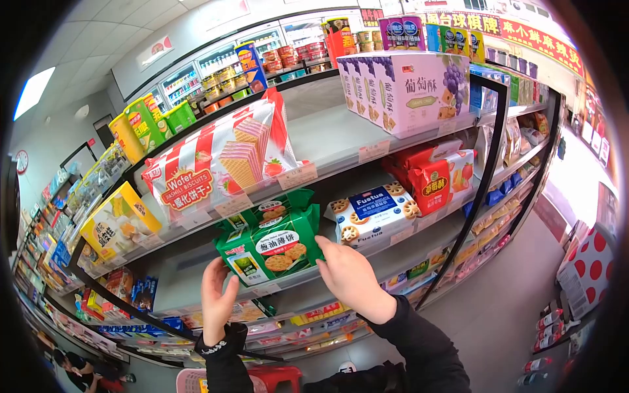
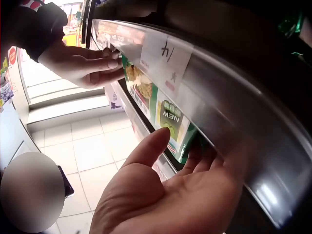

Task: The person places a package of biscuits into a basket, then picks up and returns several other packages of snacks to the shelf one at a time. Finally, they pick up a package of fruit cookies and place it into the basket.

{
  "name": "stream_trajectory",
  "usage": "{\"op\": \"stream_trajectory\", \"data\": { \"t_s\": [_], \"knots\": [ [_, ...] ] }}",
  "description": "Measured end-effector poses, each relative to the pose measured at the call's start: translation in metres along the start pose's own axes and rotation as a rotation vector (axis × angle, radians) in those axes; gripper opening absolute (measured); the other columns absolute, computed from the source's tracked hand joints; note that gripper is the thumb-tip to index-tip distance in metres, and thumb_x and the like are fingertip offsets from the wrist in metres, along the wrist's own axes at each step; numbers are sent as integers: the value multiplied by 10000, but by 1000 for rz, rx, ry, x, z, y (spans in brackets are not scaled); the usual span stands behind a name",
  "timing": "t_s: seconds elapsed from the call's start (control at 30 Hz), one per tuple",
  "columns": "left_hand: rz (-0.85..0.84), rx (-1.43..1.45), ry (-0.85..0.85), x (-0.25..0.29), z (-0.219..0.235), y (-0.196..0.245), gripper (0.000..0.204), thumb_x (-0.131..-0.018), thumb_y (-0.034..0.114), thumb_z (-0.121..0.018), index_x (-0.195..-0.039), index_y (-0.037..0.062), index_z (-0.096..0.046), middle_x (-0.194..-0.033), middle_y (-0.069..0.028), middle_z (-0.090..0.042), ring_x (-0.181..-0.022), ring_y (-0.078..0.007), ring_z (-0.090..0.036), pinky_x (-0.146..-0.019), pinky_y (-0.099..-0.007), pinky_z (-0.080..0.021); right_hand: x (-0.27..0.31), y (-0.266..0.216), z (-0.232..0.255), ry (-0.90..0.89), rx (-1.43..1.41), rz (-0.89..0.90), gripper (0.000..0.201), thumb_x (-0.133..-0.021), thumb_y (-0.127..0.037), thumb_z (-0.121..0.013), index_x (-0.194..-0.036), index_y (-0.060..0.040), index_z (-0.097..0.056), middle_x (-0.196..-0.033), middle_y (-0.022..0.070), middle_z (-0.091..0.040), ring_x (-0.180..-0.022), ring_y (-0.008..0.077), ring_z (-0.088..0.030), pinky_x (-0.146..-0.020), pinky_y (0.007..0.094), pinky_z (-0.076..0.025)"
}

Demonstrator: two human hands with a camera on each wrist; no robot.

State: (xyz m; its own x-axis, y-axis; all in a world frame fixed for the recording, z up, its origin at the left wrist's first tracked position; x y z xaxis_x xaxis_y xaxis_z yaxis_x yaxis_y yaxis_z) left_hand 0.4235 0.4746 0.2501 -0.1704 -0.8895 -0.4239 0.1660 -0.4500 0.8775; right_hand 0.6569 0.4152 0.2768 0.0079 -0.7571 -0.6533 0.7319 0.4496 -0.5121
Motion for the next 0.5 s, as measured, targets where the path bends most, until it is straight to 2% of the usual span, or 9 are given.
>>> {"op": "stream_trajectory", "data": {
  "t_s": [0.07,0.1,0.2,0.23,0.27,0.33,0.4,0.5],
  "knots": [
    [-87,-124,171,15,16,12,407,-796,6,-534,-1176,-27,-392,-1112,-120,-497,-1038,-202,-486,-901,-322,-371,10,-1,5,-15,-23,13,354,-757,-59,-564,-1089,2,-459,-853,172,-574,-807,321,-561,-694,377,-451],
    [-137,-98,230,25,19,21,358,-809,0,-511,-1153,-22,-415,-1082,-109,-516,-993,-192,-510,-872,-308,-391,17,-3,6,-31,-49,27,335,-759,-63,-566,-1078,-9,-477,-871,164,-578,-822,316,-563,-703,371,-453],
    [-87,6,244,56,18,21,278,-822,-9,-487,-1098,-22,-457,-1051,-106,-532,-939,-169,-530,-842,-285,-408,43,3,2,-134,-98,-16,303,-759,-59,-565,-1054,-26,-506,-908,156,-582,-849,312,-564,-726,360,-455],
    [-64,5,225,67,15,14,201,-830,-8,-477,-1029,-28,-492,-1008,-101,-549,-887,-153,-544,-810,-268,-421,53,8,-2,-169,-136,-51,294,-756,-62,-566,-1044,-31,-519,-923,151,-591,-839,302,-575,-720,356,-462],
    [-32,6,203,77,10,4,166,-840,9,-477,-997,-30,-514,-948,-92,-573,-858,-145,-551,-789,-264,-430,65,12,-6,-195,-149,-38,294,-756,-62,-566,-1044,-31,-519,-923,151,-591,-839,302,-575,-720,356,-462],
    [122,103,150,100,-7,-34,166,-847,30,-483,-997,-26,-524,-909,-85,-589,-824,-136,-561,-767,-257,-438,93,39,-23,-304,-190,-193,275,-753,-67,-572,-1022,-26,-536,-891,144,-604,-792,289,-594,-679,349,-476],
    [255,158,159,126,-21,-78,172,-851,53,-492,-1003,-17,-534,-876,-76,-603,-785,-121,-570,-735,-243,-447,119,52,-30,-333,-190,-206,260,-752,-68,-573,-1006,-24,-545,-865,140,-609,-768,282,-600,-659,343,-480],
    [347,38,147,166,-39,-121,177,-848,62,-495,-999,-19,-540,-841,-78,-616,-757,-108,-575,-695,-228,-452,148,68,-37,-377,-187,-269,228,-752,-68,-573,-975,-20,-563,-827,136,-614,-741,269,-607,-633,329,-485]
  ]
}}
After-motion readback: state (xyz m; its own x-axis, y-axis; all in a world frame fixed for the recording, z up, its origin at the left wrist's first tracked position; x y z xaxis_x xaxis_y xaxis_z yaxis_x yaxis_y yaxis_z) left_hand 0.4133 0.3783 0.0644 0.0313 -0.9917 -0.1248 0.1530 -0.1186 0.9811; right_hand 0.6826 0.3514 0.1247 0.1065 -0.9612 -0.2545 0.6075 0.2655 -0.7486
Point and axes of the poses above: each hand's wrist, its own x-axis away from the middle knuckle, its own z-axis out of the back of the hand, y = z × x, the point moved 10 cm from there along -x, towards the middle knuckle
